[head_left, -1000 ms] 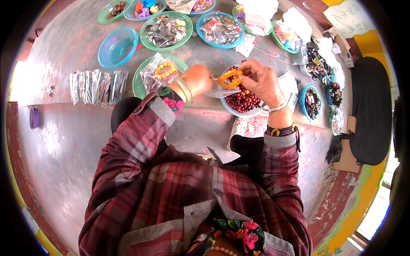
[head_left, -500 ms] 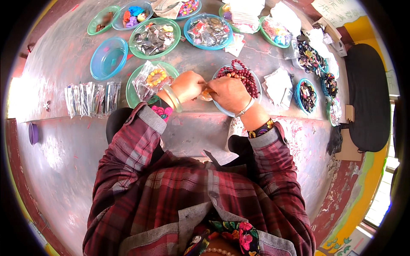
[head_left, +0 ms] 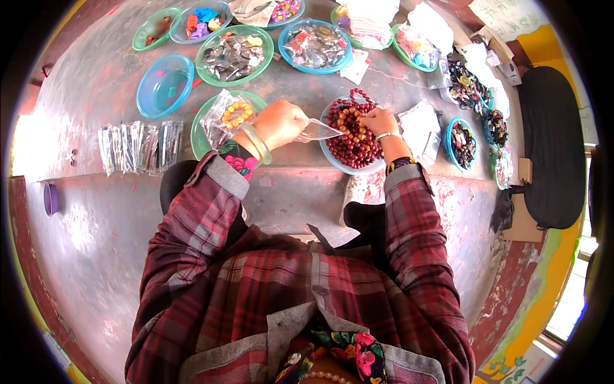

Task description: The person sits on the floor and repeatedly picks up strands of red beads from a bowl, places them into small clear plastic bags, and sets the filled bags aside. The workspace includes multiple bowls of beads and stacks of empty bags.

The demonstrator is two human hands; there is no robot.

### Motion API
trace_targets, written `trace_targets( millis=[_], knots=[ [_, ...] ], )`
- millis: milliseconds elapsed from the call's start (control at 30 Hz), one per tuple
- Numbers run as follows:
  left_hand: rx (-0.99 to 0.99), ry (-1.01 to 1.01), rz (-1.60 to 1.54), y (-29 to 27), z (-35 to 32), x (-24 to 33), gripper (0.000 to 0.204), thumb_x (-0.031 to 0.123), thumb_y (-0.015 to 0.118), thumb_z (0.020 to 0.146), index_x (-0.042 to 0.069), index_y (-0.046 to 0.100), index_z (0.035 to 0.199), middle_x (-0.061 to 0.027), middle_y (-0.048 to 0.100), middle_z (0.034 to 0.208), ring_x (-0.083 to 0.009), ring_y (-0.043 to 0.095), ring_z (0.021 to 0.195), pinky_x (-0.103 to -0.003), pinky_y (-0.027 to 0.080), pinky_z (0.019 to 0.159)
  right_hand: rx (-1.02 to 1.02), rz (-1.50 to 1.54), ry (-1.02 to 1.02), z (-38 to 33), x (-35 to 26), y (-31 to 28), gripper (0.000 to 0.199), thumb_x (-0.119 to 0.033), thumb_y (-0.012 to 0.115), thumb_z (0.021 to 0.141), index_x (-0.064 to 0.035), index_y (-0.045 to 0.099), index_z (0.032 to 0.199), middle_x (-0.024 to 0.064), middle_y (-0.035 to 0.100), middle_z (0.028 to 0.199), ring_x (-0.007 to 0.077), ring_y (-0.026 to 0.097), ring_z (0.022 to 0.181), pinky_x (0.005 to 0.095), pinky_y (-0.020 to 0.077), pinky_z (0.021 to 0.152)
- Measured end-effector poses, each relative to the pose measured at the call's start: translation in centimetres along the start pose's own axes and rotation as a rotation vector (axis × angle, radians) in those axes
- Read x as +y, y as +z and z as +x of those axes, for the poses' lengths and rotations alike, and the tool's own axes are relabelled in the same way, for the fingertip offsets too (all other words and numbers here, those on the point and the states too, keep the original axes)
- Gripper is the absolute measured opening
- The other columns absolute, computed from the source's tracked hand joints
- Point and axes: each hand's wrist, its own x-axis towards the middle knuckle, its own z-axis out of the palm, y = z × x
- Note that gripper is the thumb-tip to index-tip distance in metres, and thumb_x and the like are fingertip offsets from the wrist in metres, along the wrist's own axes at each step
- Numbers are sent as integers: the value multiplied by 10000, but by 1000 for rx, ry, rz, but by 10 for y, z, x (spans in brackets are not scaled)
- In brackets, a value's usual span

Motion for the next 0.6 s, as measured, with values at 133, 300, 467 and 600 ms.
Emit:
trace_targets(
  millis=[133, 300, 467, 600],
  knots=[
    [-2, 40, 54, -2, 1, 7, 246, 197, 556, 805, -24, 631, 729, -102, 555, 539, -165, 538, 457, -320, 410, 454, 75, -152, 39, 11, 11, 28, 248, -308, 667, 625, -121, 679, 788, 145, 650, 790, 302, 628, 784, 398, 493, 717],
    [20, 57, 92, -5, -3, 4, 247, 221, 550, 798, -2, 639, 739, -141, 570, 569, -238, 562, 499, -353, 424, 497, 147, -103, -23, 1, -5, 28, 200, -237, 622, 688, -97, 652, 828, 171, 641, 838, 330, 615, 824, 427, 484, 765],
    [50, 112, 172, -2, 0, 1, 243, 236, 545, 787, 19, 649, 753, -156, 593, 623, -298, 583, 582, -380, 439, 553, 225, 63, -18, 0, -7, 10, 225, -217, 645, 654, -61, 635, 816, 170, 644, 778, 312, 630, 761, 394, 494, 708],
    [73, 143, 166, 0, 1, -1, 233, 228, 540, 781, 24, 645, 743, -160, 594, 636, -327, 575, 598, -389, 440, 561, 113, 381, -123, -17, -30, -44, 211, -120, 642, 689, -12, 601, 865, 127, 654, 753, 198, 644, 709, 303, 501, 663]
  ],
)
